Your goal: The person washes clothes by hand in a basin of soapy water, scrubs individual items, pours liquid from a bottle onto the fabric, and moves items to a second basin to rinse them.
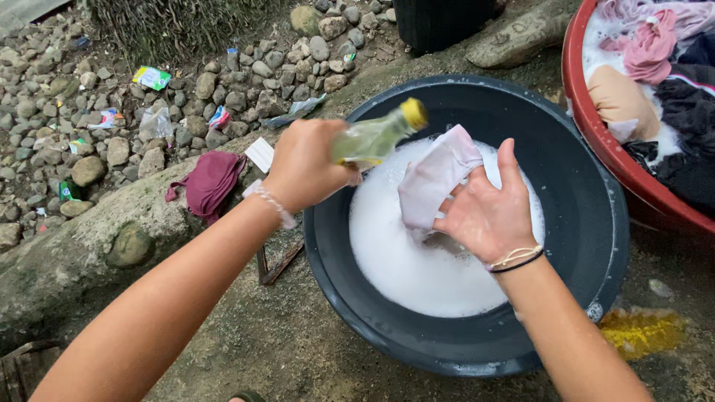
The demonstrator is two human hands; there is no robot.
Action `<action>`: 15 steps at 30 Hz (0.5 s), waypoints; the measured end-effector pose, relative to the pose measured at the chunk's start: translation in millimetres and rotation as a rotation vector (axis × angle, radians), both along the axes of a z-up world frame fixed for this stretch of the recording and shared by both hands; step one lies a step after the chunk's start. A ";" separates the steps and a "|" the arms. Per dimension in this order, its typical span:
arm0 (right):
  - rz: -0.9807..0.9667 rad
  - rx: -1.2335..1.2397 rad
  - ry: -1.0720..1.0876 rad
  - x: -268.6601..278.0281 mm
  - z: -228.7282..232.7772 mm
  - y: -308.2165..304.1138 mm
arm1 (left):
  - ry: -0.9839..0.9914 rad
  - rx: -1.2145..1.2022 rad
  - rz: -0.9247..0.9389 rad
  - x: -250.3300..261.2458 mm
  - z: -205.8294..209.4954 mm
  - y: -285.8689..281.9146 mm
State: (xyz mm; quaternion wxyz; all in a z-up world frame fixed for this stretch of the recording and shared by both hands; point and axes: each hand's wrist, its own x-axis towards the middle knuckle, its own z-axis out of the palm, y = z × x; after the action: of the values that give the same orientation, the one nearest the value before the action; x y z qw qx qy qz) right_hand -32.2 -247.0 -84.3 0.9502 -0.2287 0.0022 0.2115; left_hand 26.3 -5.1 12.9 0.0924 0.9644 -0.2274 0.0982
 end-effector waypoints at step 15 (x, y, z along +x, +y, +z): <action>-0.063 -0.053 0.038 4.8 -1.8 -3.0 | -0.251 0.472 -0.149 -18.2 -0.8 -23.6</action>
State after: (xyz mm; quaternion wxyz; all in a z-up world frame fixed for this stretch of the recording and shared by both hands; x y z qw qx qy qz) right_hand -27.4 -250.0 -86.1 0.9498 -0.2496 0.0329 0.1855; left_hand 8.1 -28.7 12.1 -0.1566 0.9202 -0.3237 0.1544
